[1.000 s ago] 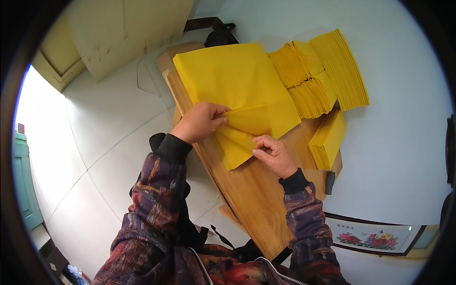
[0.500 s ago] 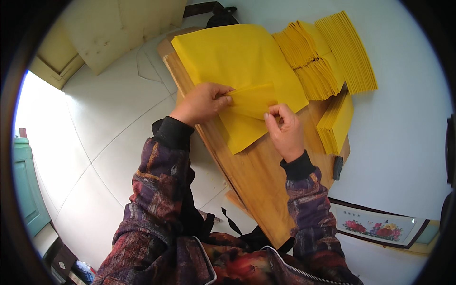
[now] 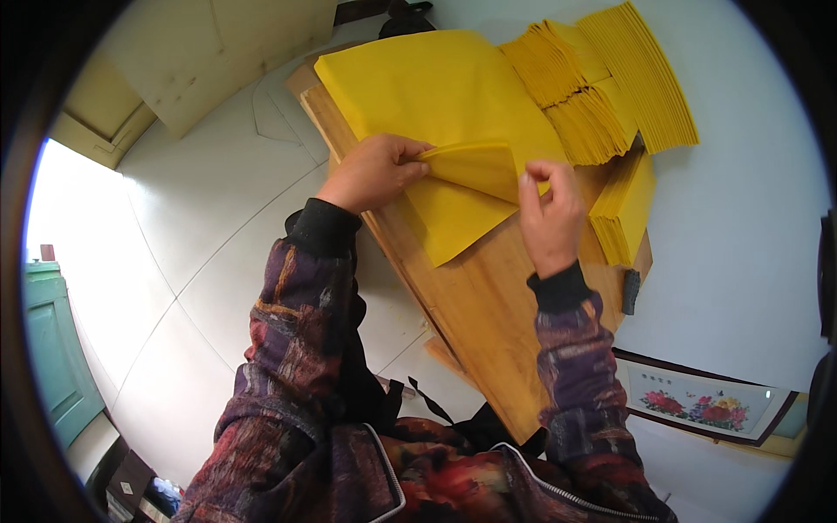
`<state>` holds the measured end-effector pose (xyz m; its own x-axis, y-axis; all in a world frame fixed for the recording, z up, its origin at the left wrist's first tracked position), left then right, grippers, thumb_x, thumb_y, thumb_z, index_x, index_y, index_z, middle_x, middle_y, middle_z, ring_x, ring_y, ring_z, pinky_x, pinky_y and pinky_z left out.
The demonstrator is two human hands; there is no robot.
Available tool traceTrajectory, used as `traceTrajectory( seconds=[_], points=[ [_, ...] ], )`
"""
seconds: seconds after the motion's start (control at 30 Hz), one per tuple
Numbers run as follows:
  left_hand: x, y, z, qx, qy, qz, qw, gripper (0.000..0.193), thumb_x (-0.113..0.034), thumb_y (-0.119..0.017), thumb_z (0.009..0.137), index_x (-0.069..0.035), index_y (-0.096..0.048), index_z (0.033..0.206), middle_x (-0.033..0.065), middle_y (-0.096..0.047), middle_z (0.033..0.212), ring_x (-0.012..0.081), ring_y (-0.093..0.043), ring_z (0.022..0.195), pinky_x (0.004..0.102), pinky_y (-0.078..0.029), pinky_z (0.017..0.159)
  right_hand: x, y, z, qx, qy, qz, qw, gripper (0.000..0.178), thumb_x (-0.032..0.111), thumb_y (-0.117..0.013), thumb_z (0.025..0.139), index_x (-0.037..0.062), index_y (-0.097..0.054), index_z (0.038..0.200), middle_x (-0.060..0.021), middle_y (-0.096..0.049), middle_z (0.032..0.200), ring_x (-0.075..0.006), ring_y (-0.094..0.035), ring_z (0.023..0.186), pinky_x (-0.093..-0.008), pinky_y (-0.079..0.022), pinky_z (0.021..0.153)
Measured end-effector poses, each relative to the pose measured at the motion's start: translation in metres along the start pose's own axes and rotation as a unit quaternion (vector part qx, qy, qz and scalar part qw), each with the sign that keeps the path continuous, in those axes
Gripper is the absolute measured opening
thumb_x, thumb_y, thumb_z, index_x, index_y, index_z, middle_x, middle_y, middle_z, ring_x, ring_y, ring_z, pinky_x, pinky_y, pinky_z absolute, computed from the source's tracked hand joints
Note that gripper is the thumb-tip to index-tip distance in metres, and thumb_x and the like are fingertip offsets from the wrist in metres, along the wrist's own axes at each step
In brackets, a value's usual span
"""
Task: The person folds yellow paper sheets by hand on a wooden table. They repeatedly fold each sheet in half, smooth the crease, and place the folded sheet into a growing stack on the table.
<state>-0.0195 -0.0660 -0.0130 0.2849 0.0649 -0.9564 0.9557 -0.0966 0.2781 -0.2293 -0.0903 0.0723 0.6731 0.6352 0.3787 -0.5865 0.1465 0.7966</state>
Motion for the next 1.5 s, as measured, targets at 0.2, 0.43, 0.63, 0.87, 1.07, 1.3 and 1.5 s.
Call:
traceTrajectory(
  seconds=[0.2,0.43,0.63,0.87,1.07,1.3,1.5],
  points=[
    [0.0,-0.001,-0.001,-0.019,-0.001,-0.051,0.999,0.032,-0.016,-0.06,0.088,0.001,-0.064,0.114,0.0155,-0.07,0.092,0.023,-0.066,0.082,0.0316,-0.05,0.078,0.022,-0.016,-0.058,0.178,0.127,-0.055,0.974,0.037,-0.002,-0.072,0.069,0.0038,-0.062,0.104,-0.0104,-0.058,0.11,-0.0325,-0.056,0.099,-0.0381,-0.048,0.083],
    [-0.007,0.0,-0.003,0.01,0.004,-0.038,0.999,0.034,-0.013,-0.06,0.093,0.002,-0.058,0.124,0.0046,-0.069,0.096,0.0086,-0.058,0.081,0.0227,-0.049,0.075,0.006,-0.023,-0.051,0.178,0.113,0.023,0.977,0.023,-0.006,-0.068,0.071,0.0035,-0.063,0.091,-0.0108,-0.06,0.104,-0.031,-0.056,0.096,-0.0374,-0.048,0.081],
    [-0.007,-0.002,-0.003,-0.004,0.046,-0.042,0.998,0.035,-0.013,-0.06,0.093,0.002,-0.058,0.125,0.0053,-0.069,0.096,0.0085,-0.058,0.079,0.0223,-0.048,0.074,-0.007,-0.021,-0.043,0.218,0.034,0.136,0.966,0.016,-0.006,-0.065,0.073,0.0024,-0.061,0.086,-0.0104,-0.06,0.101,-0.0283,-0.055,0.094,-0.0335,-0.045,0.081],
    [-0.004,0.0,-0.003,0.015,0.042,-0.012,0.999,0.036,-0.014,-0.06,0.093,0.004,-0.058,0.124,0.0067,-0.069,0.099,0.0089,-0.061,0.084,0.0227,-0.049,0.077,-0.015,-0.021,-0.032,0.288,0.028,0.175,0.941,0.009,0.001,-0.067,0.077,0.002,-0.06,0.082,-0.0095,-0.06,0.098,-0.0261,-0.056,0.091,-0.0326,-0.046,0.078],
    [-0.008,0.0,-0.003,0.007,0.014,-0.032,0.999,0.036,-0.014,-0.06,0.092,0.003,-0.059,0.124,0.0077,-0.07,0.094,0.0101,-0.06,0.081,0.0247,-0.049,0.075,-0.019,-0.021,-0.029,0.311,-0.027,0.206,0.928,0.007,0.005,-0.066,0.082,0.0009,-0.061,0.084,-0.0096,-0.061,0.098,-0.0237,-0.058,0.087,-0.0313,-0.047,0.074],
    [-0.01,0.002,-0.003,0.002,0.002,0.004,1.0,0.036,-0.016,-0.059,0.09,0.004,-0.059,0.12,0.0116,-0.07,0.092,0.0146,-0.062,0.082,0.0275,-0.049,0.078,-0.02,-0.019,-0.026,0.311,-0.059,0.225,0.922,0.007,0.005,-0.062,0.084,-0.0014,-0.06,0.087,-0.0105,-0.063,0.093,-0.0206,-0.059,0.081,-0.0285,-0.046,0.069],
    [-0.009,0.002,-0.002,-0.005,-0.024,0.005,1.0,0.034,-0.017,-0.059,0.092,0.004,-0.06,0.119,0.0124,-0.069,0.093,0.0168,-0.062,0.084,0.0286,-0.049,0.08,-0.007,-0.009,-0.02,0.2,-0.086,0.168,0.961,0.005,0.003,-0.062,0.084,-0.0009,-0.059,0.085,-0.0117,-0.062,0.077,-0.0201,-0.059,0.067,-0.0291,-0.046,0.061]
  ],
)
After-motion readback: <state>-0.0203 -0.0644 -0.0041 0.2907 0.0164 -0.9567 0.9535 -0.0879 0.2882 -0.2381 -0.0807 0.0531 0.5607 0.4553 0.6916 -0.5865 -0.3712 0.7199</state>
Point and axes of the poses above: each hand's wrist, its own z-axis towards the middle knuckle, its own y-axis out of the back of the hand, x = y × z, the point moved 4 cm from there along z, towards the middle knuckle
